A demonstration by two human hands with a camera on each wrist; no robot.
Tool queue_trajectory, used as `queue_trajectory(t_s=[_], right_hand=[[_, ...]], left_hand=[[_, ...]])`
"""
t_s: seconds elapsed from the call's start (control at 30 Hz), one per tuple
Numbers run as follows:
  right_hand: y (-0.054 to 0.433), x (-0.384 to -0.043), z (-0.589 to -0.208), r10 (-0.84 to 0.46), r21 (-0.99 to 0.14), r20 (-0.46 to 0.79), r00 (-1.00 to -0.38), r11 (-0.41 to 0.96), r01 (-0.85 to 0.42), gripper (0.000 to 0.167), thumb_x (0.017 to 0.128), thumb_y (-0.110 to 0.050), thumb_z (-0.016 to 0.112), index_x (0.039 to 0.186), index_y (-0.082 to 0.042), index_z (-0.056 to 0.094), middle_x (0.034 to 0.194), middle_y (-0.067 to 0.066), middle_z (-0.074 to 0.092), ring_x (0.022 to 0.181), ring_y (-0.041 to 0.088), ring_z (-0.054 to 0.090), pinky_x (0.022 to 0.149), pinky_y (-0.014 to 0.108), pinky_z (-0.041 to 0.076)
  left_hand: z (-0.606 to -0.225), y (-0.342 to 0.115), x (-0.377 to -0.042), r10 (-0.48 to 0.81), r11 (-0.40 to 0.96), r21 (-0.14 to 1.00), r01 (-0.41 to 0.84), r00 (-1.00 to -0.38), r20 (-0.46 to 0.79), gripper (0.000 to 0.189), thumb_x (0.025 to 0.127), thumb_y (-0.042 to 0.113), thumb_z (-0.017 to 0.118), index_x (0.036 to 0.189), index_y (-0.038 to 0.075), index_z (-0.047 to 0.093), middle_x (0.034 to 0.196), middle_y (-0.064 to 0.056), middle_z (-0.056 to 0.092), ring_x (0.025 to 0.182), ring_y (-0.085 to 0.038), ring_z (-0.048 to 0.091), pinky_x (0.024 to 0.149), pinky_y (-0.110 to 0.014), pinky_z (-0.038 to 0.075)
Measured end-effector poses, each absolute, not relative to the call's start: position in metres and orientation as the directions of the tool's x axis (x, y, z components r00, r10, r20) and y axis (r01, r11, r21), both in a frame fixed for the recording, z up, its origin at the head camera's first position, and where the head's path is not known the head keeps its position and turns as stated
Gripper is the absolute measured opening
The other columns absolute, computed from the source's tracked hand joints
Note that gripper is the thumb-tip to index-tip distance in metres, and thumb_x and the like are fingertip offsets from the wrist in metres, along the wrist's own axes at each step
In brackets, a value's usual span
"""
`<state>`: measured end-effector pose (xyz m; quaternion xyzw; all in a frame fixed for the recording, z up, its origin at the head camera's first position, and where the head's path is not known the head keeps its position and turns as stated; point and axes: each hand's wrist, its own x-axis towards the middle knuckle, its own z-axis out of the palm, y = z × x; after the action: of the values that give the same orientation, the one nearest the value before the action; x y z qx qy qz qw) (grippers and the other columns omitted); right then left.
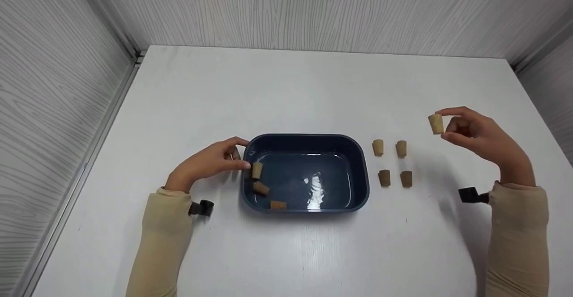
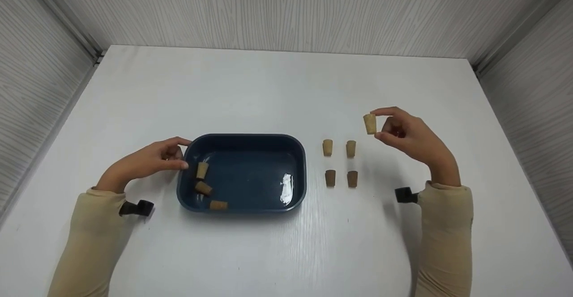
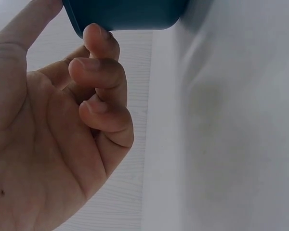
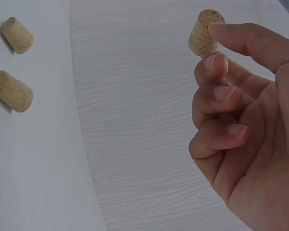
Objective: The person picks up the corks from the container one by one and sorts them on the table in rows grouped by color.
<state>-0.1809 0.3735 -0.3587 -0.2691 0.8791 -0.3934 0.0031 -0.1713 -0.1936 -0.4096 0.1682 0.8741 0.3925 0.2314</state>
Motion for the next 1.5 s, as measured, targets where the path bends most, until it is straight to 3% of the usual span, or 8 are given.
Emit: queue_trajectory(t_s=[0.33,0.6,0.97,1.5], right_hand=[[0.384,-0.181,-0.379,-0.442,-0.724,0.057,-0.895,0.599,-0.342,0.039,0.093,0.001,0.059,0.13,-0.004,0.048,0.075,-0.009,0.054,0.06,0.007,0.042,0.054,0.027,0.034],[0.38,-0.189,-0.391,-0.414,-0.599,-0.071,-0.907,0.745,-0.293,0.037,0.094,-0.012,0.062,0.13,-0.013,0.051,0.077,-0.003,0.056,0.065,0.007,0.046,0.059,0.024,0.038],[0.374,-0.198,-0.403,-0.38,-0.518,-0.226,-0.897,0.827,-0.22,0.038,0.095,-0.017,0.06,0.13,-0.008,0.047,0.084,0.008,0.061,0.069,0.009,0.047,0.064,0.025,0.041],[0.379,-0.204,-0.411,-0.302,-0.478,-0.337,-0.892,0.871,-0.114,0.041,0.096,-0.019,0.058,0.132,-0.006,0.044,0.099,0.013,0.061,0.081,0.019,0.051,0.068,0.032,0.043]], left_hand=[[-0.41,-0.193,-0.171,0.475,0.635,0.766,0.105,-0.835,-0.279,0.061,0.087,0.044,0.069,0.139,0.019,0.048,0.087,-0.003,0.054,0.073,-0.019,0.046,0.071,-0.033,0.039],[-0.409,-0.193,-0.171,0.479,0.63,0.768,0.112,-0.835,-0.271,0.061,0.088,0.042,0.069,0.14,0.018,0.048,0.086,-0.003,0.054,0.073,-0.019,0.047,0.071,-0.032,0.039],[-0.407,-0.193,-0.172,0.479,0.641,0.758,0.119,-0.834,-0.275,0.062,0.087,0.043,0.07,0.139,0.018,0.048,0.088,-0.003,0.055,0.074,-0.018,0.047,0.071,-0.032,0.039],[-0.409,-0.193,-0.173,0.481,0.644,0.755,0.124,-0.833,-0.273,0.06,0.088,0.042,0.069,0.138,0.017,0.049,0.086,-0.003,0.055,0.073,-0.017,0.047,0.069,-0.03,0.04]])
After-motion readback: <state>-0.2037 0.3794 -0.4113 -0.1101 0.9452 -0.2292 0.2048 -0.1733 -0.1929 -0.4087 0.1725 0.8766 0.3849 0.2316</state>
